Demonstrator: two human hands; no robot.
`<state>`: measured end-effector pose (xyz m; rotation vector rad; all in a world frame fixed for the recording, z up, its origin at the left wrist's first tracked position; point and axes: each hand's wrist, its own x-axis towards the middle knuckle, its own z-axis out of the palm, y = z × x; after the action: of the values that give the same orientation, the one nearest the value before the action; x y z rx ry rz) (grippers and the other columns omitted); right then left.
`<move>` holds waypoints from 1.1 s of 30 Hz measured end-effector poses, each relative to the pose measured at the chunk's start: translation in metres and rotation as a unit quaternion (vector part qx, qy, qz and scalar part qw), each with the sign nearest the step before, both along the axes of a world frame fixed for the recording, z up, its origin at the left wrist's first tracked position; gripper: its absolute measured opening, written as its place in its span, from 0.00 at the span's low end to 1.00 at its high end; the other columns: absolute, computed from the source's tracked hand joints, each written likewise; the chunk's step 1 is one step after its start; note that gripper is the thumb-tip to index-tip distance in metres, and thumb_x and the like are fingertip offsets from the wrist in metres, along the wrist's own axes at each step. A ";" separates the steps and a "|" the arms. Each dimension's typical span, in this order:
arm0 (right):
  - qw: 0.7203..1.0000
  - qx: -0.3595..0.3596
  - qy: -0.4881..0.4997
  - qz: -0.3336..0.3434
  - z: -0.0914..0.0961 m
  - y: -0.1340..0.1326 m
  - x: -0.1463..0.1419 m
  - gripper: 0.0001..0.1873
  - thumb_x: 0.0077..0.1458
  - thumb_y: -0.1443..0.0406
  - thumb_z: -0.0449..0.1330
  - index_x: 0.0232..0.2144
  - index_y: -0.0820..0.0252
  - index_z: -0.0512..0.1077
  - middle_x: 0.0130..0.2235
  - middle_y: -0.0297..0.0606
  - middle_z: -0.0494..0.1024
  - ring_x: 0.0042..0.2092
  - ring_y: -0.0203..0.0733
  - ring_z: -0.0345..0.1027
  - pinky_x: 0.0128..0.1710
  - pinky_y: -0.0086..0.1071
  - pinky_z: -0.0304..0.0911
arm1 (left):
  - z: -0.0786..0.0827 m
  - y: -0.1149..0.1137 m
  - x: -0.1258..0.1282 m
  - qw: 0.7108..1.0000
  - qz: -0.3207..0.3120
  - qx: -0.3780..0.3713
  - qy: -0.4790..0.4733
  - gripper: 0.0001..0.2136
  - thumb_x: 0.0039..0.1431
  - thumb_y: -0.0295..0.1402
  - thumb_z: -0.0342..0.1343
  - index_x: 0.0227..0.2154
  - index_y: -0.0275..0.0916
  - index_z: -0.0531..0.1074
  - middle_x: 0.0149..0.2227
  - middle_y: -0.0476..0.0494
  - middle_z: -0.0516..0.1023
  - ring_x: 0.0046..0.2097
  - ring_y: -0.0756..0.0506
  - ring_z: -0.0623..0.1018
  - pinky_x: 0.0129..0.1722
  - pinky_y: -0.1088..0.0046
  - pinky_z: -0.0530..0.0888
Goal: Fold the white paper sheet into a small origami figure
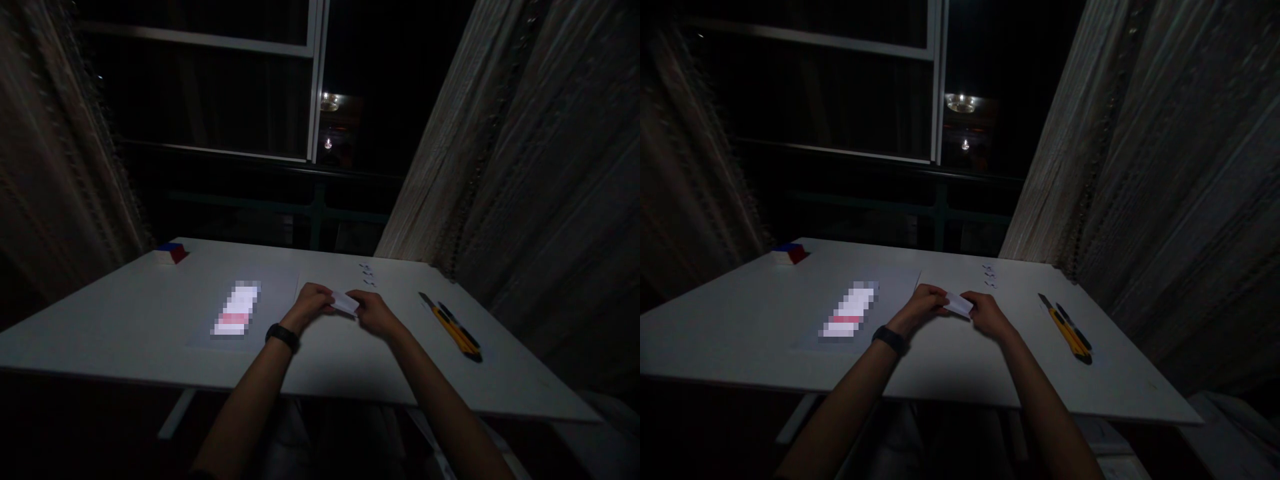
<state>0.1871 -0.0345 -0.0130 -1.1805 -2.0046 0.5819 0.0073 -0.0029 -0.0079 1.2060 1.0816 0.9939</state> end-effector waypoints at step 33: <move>0.983 -0.118 0.132 -0.055 -0.003 0.008 -0.003 0.16 0.38 0.56 0.63 0.18 0.67 0.75 0.16 0.35 0.71 0.20 0.33 0.58 0.20 0.27 0.51 | 0.009 -0.012 0.000 0.996 -0.092 -0.012 0.011 0.04 0.38 0.21 0.60 0.20 0.30 0.70 0.17 0.50 0.70 0.21 0.52 0.71 0.23 0.77 0.69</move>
<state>0.1845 -0.0269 -0.0161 -1.2708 -1.6686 0.8904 0.0077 -0.0154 0.0009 1.2747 0.9771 0.8266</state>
